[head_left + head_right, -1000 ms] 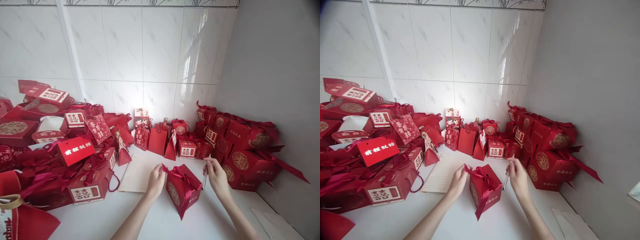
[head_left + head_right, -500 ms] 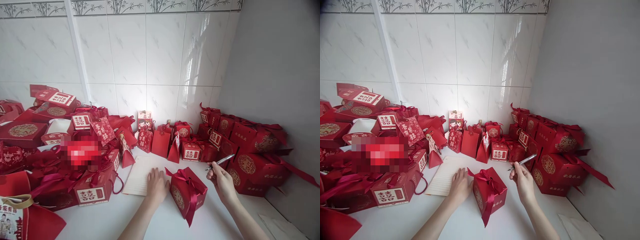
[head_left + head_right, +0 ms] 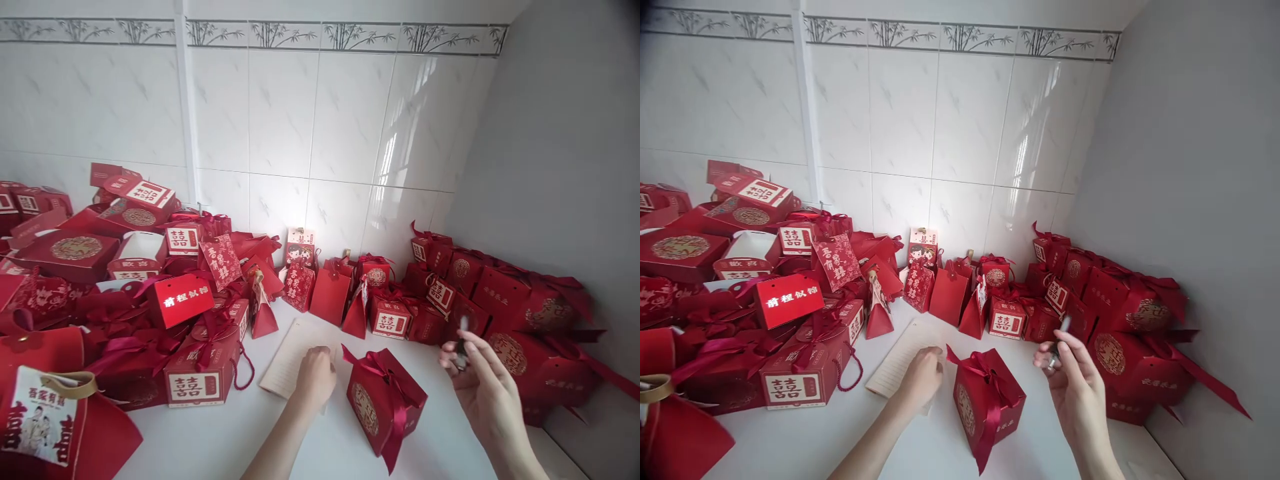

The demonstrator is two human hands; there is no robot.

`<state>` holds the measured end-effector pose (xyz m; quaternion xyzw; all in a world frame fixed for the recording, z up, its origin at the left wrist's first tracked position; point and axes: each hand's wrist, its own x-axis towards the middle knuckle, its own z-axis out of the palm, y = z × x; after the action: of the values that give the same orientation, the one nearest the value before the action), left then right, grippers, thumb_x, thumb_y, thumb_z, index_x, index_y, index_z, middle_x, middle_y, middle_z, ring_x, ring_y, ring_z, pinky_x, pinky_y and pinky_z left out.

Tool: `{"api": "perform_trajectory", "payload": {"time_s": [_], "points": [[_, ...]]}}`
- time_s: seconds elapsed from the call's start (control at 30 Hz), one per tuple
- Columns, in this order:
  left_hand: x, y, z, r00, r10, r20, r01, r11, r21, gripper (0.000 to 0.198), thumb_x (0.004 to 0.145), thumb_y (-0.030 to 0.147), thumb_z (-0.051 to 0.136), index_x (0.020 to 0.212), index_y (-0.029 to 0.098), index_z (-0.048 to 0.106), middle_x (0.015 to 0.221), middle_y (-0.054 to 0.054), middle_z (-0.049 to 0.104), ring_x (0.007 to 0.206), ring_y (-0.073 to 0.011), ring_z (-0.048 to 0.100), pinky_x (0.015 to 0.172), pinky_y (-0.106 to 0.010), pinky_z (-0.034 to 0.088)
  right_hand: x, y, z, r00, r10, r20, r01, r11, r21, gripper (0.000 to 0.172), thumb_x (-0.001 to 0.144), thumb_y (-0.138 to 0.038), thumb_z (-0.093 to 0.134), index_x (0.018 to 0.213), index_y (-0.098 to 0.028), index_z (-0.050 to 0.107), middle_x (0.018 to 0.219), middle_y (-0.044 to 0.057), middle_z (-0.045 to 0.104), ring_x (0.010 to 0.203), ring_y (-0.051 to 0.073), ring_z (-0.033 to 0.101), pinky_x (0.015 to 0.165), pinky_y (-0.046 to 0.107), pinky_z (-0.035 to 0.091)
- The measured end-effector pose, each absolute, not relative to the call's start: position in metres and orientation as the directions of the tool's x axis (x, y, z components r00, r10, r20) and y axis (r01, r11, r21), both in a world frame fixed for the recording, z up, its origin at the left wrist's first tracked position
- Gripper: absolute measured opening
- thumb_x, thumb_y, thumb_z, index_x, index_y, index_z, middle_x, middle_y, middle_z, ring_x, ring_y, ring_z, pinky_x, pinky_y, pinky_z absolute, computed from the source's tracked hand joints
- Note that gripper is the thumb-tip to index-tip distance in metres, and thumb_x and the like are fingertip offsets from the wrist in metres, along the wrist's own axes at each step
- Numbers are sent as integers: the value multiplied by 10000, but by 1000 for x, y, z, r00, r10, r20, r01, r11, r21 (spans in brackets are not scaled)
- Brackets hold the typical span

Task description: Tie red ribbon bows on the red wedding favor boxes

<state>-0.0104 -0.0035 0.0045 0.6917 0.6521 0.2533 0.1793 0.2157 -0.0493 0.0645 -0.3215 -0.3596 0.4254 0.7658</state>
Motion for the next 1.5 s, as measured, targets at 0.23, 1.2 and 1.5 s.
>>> {"api": "perform_trajectory", "payload": {"time_s": [0.23, 1.2, 1.5], "points": [[-2, -9, 2, 18, 979, 205, 744, -150, 651, 283, 771, 59, 411, 905, 78, 660, 1032, -196, 629, 1048, -346, 538, 884, -469, 373, 190, -63, 74, 263, 884, 385, -97, 422, -901, 433, 658, -486, 700, 951, -172, 644, 872, 115, 716, 776, 251, 678, 637, 327, 563], [12, -24, 7, 492, 835, 248, -118, -218, 969, 847, 719, 439, 655, 1399, 200, 210, 1335, -128, 442, 1212, -295, 438, 1018, -427, 340, 212, -35, 37, -305, 897, 319, 311, 410, -857, 557, 794, -607, 495, 1184, -213, 550, 1228, 129, 548, 1153, 278, 494, 955, 433, 406], [14, -14, -10, 98, 840, 534, 255, -539, 803, 844, 772, 394, 591, 1401, 182, 70, 1363, -171, 287, 1289, -301, 325, 1041, -466, 300, 183, -49, 36, -153, 938, 311, 540, 343, -769, 453, 887, -508, 346, 578, -197, 461, 475, -20, 474, 427, 112, 442, 454, 229, 351]]}}
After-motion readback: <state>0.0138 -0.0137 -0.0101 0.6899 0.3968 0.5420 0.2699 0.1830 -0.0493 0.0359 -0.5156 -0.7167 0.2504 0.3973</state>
